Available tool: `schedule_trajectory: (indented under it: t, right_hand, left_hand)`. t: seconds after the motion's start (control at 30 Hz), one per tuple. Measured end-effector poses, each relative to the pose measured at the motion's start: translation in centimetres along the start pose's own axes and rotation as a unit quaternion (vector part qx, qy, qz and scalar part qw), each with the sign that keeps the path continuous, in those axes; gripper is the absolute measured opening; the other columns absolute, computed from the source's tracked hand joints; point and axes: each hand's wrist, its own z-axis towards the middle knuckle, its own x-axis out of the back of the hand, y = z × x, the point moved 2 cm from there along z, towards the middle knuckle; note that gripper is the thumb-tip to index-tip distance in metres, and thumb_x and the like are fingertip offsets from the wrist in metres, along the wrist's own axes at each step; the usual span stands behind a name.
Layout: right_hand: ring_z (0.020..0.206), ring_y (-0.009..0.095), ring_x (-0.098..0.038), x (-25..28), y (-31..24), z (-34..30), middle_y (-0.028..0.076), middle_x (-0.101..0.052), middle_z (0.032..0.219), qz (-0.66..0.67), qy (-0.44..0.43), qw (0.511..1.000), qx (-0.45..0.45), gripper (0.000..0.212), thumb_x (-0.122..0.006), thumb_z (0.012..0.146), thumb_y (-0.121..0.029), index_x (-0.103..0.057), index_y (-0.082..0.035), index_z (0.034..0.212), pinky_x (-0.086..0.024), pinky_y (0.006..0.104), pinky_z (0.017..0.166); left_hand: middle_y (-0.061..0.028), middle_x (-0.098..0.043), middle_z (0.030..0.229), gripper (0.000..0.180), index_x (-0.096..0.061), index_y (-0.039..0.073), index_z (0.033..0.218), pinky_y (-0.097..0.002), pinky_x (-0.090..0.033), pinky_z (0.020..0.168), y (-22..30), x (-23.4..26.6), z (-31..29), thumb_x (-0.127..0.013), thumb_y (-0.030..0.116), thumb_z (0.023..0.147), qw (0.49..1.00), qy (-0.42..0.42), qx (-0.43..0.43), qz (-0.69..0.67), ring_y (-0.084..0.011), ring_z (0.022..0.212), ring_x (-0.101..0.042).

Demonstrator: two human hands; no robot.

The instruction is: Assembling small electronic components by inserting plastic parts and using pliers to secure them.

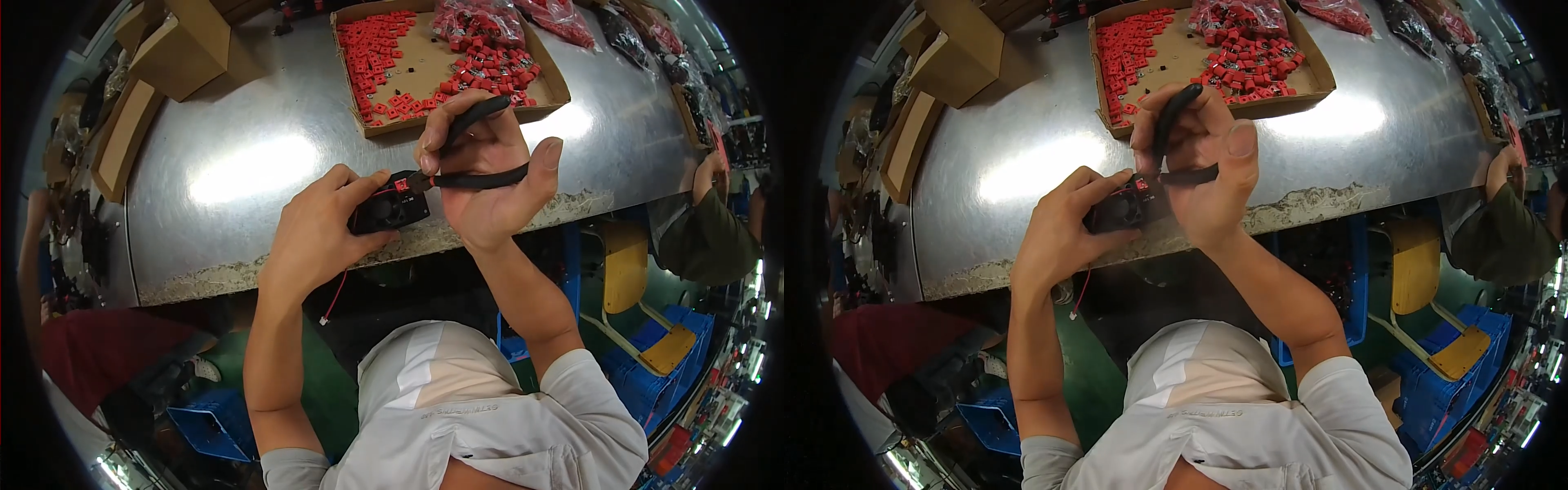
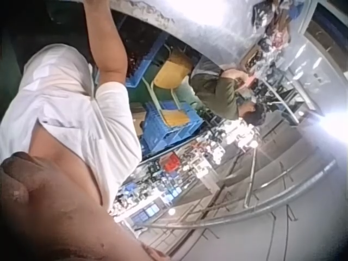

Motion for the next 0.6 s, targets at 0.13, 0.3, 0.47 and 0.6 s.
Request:
schedule_trajectory:
  t: [0.13,0.3,0.47,0.6]
  right_hand:
    - [0.072,0.023,-0.052,-0.8,-0.1,-0.4,0.016,-0.058,0.086,-0.091,0.030,0.995,-0.013,0.094,-0.032,0.085,-0.085,-0.055,0.002,0.113,-0.044,0.0329,0.065]
    - [0.061,0.018,-0.045,-1.4,0.5,-0.2,0.013,-0.056,0.076,-0.162,0.011,0.987,0.020,0.091,-0.033,0.085,-0.084,-0.056,0.002,0.105,-0.038,0.0308,0.058]
    - [0.057,0.017,-0.040,-1.5,0.6,0.0,0.011,-0.053,0.071,-0.155,0.048,0.986,0.024,0.088,-0.031,0.088,-0.082,-0.056,0.002,0.099,-0.034,0.0310,0.056]
    - [0.056,0.018,-0.039,-1.4,0.4,0.3,0.011,-0.051,0.070,-0.107,0.061,0.992,0.010,0.088,-0.033,0.086,-0.083,-0.056,0.001,0.098,-0.034,0.0316,0.055]
  left_hand:
    - [-0.0107,-0.061,0.096,0.063,-0.067,0.013,0.126,-0.0418,-0.052,0.076,0.1,0.0,-0.1,-0.086,0.027,0.068,1.000,-0.003,0.001,0.006,-0.0317,0.085,-0.065]
    - [-0.0108,-0.061,0.098,0.063,-0.067,0.012,0.126,-0.0422,-0.053,0.077,-0.4,-0.2,0.0,-0.086,0.027,0.068,1.000,0.006,-0.017,-0.005,-0.0327,0.086,-0.065]
    - [-0.0112,-0.062,0.099,0.063,-0.067,0.009,0.125,-0.0428,-0.052,0.079,-0.2,-0.3,-0.1,-0.087,0.025,0.067,0.998,0.037,-0.041,-0.015,-0.0332,0.087,-0.065]
    - [-0.0113,-0.063,0.101,0.064,-0.067,0.006,0.123,-0.0419,-0.053,0.080,0.1,-0.3,-0.1,-0.088,0.021,0.065,0.997,0.050,-0.048,-0.023,-0.0331,0.089,-0.065]
